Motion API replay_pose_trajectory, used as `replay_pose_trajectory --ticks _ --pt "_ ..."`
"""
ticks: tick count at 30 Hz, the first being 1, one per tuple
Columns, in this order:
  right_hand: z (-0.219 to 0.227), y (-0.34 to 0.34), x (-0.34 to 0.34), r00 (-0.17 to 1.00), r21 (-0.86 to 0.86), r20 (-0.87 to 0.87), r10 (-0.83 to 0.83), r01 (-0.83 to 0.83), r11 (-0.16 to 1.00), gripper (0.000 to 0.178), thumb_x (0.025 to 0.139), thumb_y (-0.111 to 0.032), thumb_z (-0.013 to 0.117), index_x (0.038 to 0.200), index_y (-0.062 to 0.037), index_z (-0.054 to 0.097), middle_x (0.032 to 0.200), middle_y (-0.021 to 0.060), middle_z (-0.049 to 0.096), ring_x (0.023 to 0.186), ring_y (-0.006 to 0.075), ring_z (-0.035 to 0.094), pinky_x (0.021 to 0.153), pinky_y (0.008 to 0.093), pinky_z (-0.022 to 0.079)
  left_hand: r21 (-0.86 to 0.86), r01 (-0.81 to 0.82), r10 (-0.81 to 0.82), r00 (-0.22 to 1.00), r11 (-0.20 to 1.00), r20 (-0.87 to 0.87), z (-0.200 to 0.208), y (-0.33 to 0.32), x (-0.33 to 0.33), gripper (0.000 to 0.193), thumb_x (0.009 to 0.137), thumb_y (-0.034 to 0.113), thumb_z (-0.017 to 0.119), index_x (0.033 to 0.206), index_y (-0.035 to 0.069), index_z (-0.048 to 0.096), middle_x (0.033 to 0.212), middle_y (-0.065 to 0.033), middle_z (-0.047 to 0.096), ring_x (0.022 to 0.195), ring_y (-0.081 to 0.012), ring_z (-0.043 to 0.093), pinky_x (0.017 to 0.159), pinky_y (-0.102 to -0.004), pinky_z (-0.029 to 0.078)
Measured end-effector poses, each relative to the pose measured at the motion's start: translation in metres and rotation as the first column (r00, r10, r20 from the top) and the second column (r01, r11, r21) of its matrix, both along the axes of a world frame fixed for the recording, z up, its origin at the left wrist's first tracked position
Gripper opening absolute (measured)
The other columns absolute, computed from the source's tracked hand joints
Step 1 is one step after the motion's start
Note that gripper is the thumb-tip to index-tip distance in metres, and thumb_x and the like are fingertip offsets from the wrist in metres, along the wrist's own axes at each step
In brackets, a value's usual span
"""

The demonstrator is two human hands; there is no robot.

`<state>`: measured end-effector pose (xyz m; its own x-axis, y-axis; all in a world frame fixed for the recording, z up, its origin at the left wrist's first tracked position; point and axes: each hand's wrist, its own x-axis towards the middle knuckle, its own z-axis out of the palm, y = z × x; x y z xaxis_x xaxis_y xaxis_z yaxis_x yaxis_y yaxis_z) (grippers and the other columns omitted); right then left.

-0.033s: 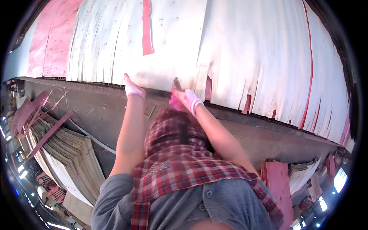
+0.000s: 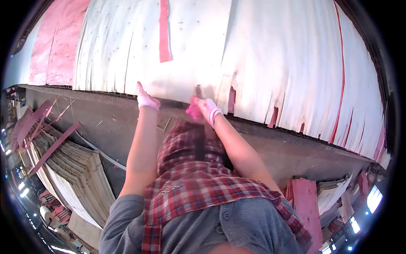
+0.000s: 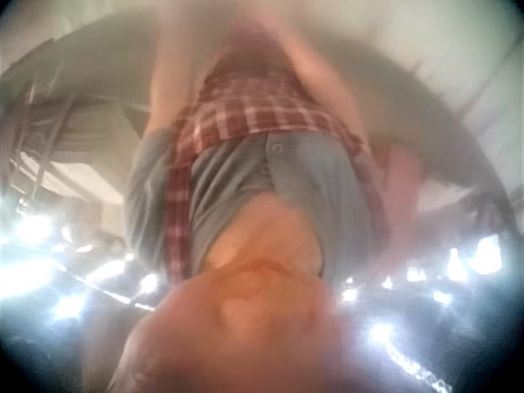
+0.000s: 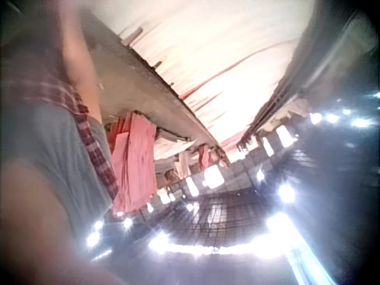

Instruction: The person picks up pink wood veneer sheets from a stack and places them onto a moving conveyor belt, then retrieves thin wood strips and a large natural wood sheet to place them on the conveyor belt as well.

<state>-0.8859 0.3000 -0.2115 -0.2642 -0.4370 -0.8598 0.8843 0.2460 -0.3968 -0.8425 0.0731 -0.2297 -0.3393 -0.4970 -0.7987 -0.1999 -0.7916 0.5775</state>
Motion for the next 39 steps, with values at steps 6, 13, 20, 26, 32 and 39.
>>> replay_pose_trajectory --ticks 6,13,20,26,32,39 --pt "0.002 -0.053 -0.02 1.0 0.144 0.013 0.023 -0.024 0.989 0.046 0.086 -0.035 0.054 0.11 0.0042 0.051 0.078 0.0156 0.065 0.063 0.0212 0.063 0.048 0.0279 0.048 -0.296 0.37 -0.356 0.929 0.88 0.103 0.061 -0.015 0.002 0.077 0.081 0.047 0.057 0.136 0.003 0.025 0.139 -0.0129 0.029 0.131 -0.0231 0.022 0.107 -0.0384 0.015" --pt "0.055 -0.024 0.001 0.972 -0.07 -0.178 -0.153 0.143 0.987 0.039 0.086 -0.034 0.054 0.103 0.0022 0.054 0.092 0.0137 0.065 0.044 0.0136 0.05 0.044 0.0247 0.042 -0.584 0.785 -0.46 0.45 -0.205 0.766 0.061 -0.024 -0.14 0.096 0.075 0.056 0.051 0.14 0.001 0.007 0.146 -0.0183 0.008 0.136 -0.0288 0.002 0.109 -0.0366 0.003" --pt "0.103 0.08 0.013 0.816 0.18 -0.424 -0.393 0.501 0.846 0.03 0.088 -0.03 0.052 0.102 -0.0044 0.059 0.084 0.0058 0.066 0.044 0.0078 0.045 0.044 0.0228 0.036 -0.318 0.833 -0.201 0.252 -0.453 0.947 0.004 -0.027 -0.183 0.075 0.069 0.049 0.061 0.125 0.006 0.035 0.123 -0.0115 0.043 0.118 -0.024 0.038 0.093 -0.0362 0.037" --pt "0.111 0.126 0.065 0.633 -0.061 -0.343 -0.694 0.722 0.689 0.037 0.084 -0.03 0.059 0.11 -0.0036 0.053 0.099 0.0084 0.064 0.047 0.0108 0.05 0.045 0.0218 0.041 -0.437 0.849 -0.852 0.442 0.297 0.281 -0.024 -0.113 -0.205 0.038 0.071 -0.008 0.053 0.107 0.004 0.049 0.09 -0.009 0.058 0.078 -0.0189 0.058 0.064 -0.0296 0.05" --pt "0.127 0.134 0.118 0.296 -0.233 -0.455 -0.84 0.871 0.433 0.04 0.085 -0.019 0.059 0.118 -0.0018 0.045 0.102 0.0056 0.062 0.05 0.0111 0.052 0.048 0.0247 0.044 -0.169 0.793 -0.68 0.366 0.586 -0.635 0.06 0.143 -0.097 0.036 0.07 -0.009 0.057 0.102 0.007 0.05 0.1 -0.0101 0.057 0.091 -0.0226 0.057 0.085 -0.0352 0.047" --pt "0.126 0.255 0.176 0.05 -0.241 -0.59 -0.806 0.942 0.235 0.018 0.083 -0.008 0.057 0.1 -0.0027 0.054 0.079 0.0034 0.061 0.053 0.0085 0.052 0.047 0.0212 0.041 -0.105 0.902 -0.675 0.231 0.418 -0.701 0.156 0.379 0.051 0.032 0.076 -0.002 0.057 0.107 0.004 0.05 0.101 -0.0102 0.058 0.09 -0.018 0.056 0.084 -0.029 0.045"
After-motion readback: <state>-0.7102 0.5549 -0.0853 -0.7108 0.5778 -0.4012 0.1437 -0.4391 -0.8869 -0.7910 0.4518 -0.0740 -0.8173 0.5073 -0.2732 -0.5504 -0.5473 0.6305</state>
